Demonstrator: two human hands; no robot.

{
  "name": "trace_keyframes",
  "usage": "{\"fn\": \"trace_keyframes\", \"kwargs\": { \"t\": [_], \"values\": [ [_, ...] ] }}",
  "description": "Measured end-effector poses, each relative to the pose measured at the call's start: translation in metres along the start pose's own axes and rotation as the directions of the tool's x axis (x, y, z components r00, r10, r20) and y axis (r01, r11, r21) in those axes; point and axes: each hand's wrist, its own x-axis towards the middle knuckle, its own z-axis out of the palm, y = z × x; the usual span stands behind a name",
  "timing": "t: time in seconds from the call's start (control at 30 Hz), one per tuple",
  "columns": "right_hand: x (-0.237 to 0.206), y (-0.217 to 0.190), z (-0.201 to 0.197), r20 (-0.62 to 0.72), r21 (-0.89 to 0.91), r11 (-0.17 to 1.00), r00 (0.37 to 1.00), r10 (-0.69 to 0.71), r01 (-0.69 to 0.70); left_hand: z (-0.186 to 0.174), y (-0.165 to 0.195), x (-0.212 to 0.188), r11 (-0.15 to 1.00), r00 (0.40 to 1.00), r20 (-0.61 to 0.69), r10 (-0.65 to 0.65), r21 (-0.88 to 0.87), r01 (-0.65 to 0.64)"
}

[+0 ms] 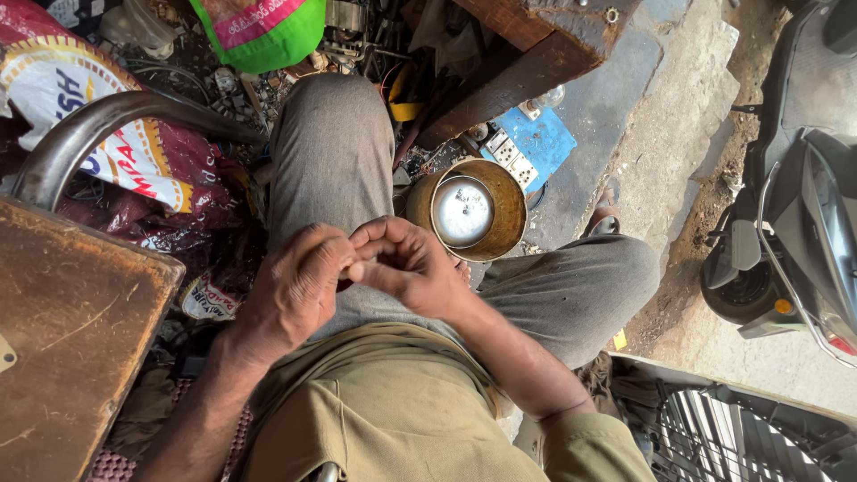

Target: The person winds copper wire around a small red bobbin, trims the wire with scissors, and then places the wound coil into a metal housing. The person repeats this process with a second coil.

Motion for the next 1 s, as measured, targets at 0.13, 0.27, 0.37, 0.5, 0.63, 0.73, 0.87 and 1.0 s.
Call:
{"fn": "trace_keyframes", "kwargs": {
  "t": [0.13, 0.27, 0.37, 0.5, 0.63, 0.73, 0.87, 1.0],
  "values": [
    [-0.005, -0.007, -0.012, -0.034, -0.34, 0.94, 0.999, 0.014, -0.025, -0.002, -0.006, -0.002, 0.999, 0.999, -0.035, 0.012, -0.035, -0.014],
    [0.0, -0.003, -0.017, -0.011, -0.251, 0.967, 0.999, -0.04, 0.036, -0.004, -0.004, -0.001, 0.999, 0.999, 0.001, 0.046, 0.013, -0.046],
    [0.004, 0.002, -0.01, -0.05, 0.078, 0.996, 0.998, 0.037, -0.033, -0.003, -0.002, 0.002, 0.997, 0.998, 0.007, 0.058, 0.053, -0.059],
    [-0.002, 0.006, 0.002, -0.146, 0.031, 0.999, 0.989, -0.028, 0.033, -0.003, -0.002, 0.004, 0.997, 1.0, -0.014, 0.021, 0.078, -0.02],
    [-0.011, 0.01, 0.011, -0.158, -0.028, 0.985, 0.972, -0.173, 0.171, 0.0, 0.002, 0.002, 0.994, 0.99, -0.098, -0.097, -0.068, 0.091],
    [-0.009, 0.011, 0.011, -0.161, -0.11, 0.965, 0.954, -0.252, 0.236, 0.003, 0.01, -0.002, 0.926, 0.944, -0.125, -0.304, -0.273, 0.262],
    [-0.008, 0.006, 0.01, -0.155, 0.037, 0.974, 0.964, -0.218, 0.226, 0.004, 0.017, -0.006, 0.781, 0.884, -0.09, -0.459, -0.515, 0.353],
    [-0.011, -0.001, 0.019, -0.198, -0.228, 0.945, 0.939, -0.281, 0.235, 0.002, 0.017, -0.005, 0.953, 0.945, -0.196, -0.262, -0.207, 0.221]
  ]
}}
